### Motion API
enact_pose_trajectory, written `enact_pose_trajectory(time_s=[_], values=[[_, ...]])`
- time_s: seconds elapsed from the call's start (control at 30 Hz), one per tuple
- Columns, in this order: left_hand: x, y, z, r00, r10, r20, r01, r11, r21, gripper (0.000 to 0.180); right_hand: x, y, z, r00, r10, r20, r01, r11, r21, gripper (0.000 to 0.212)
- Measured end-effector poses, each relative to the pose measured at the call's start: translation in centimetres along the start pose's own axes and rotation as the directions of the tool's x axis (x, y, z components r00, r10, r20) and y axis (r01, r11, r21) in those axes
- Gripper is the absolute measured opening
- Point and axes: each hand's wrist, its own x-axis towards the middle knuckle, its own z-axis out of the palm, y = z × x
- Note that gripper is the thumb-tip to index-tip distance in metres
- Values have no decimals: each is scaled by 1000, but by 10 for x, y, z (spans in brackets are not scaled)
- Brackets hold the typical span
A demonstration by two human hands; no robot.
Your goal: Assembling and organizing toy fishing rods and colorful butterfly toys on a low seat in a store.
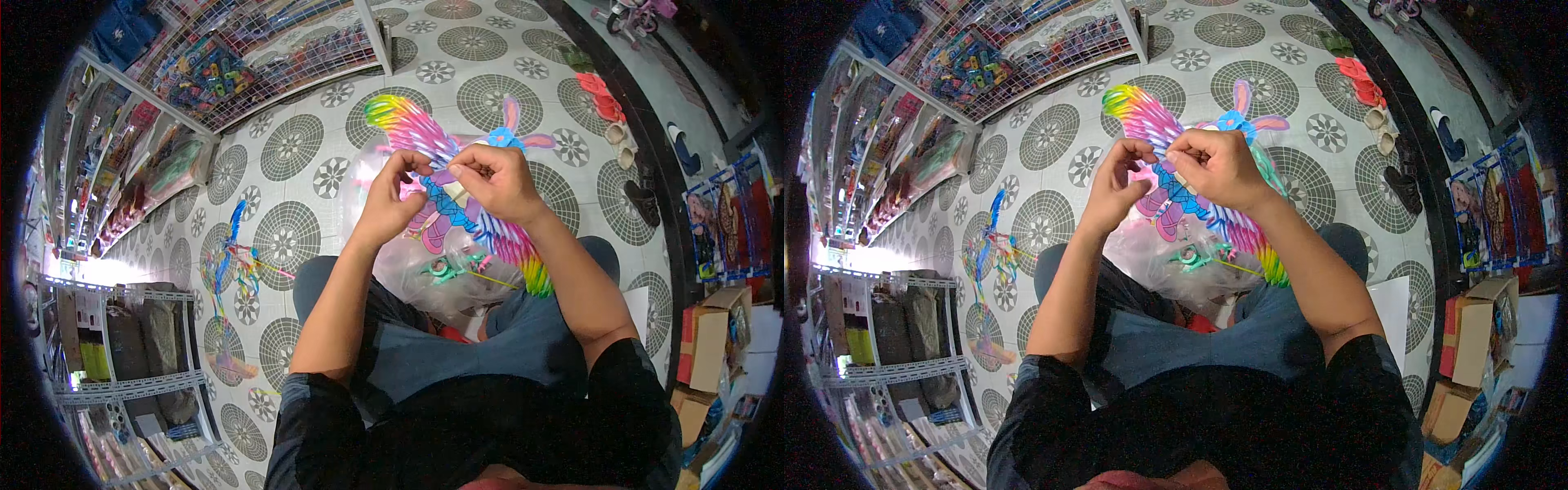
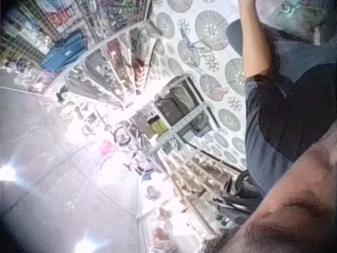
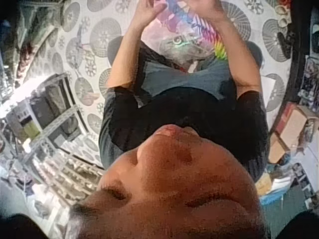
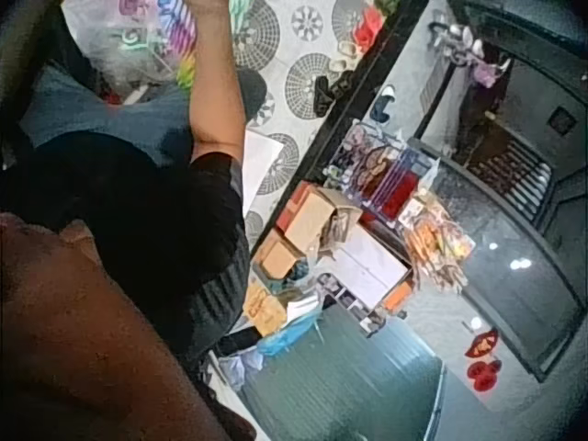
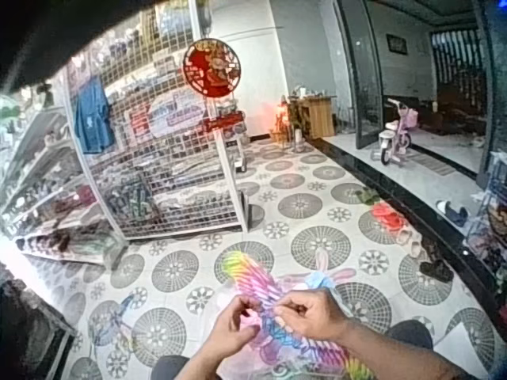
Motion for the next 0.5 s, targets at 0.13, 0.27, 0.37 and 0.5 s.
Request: enact_pose_trajectory(time_s=[0.13,0.27,0.37,0.5], values=[[4,0,-6,977,-169,130,209,883,-420,29,0,0,-1,998,51,33,-52,998,30,9],[4,8,3,980,-164,115,199,867,-457,19,-1,-4,1,996,72,60,-73,997,9,9],[0,5,3,973,-166,163,215,910,-355,17,-1,-3,2,999,29,45,-30,999,16,8],[-1,1,-1,957,-190,220,261,895,-361,12,1,0,-6,999,40,-1,-40,998,-41,8]])
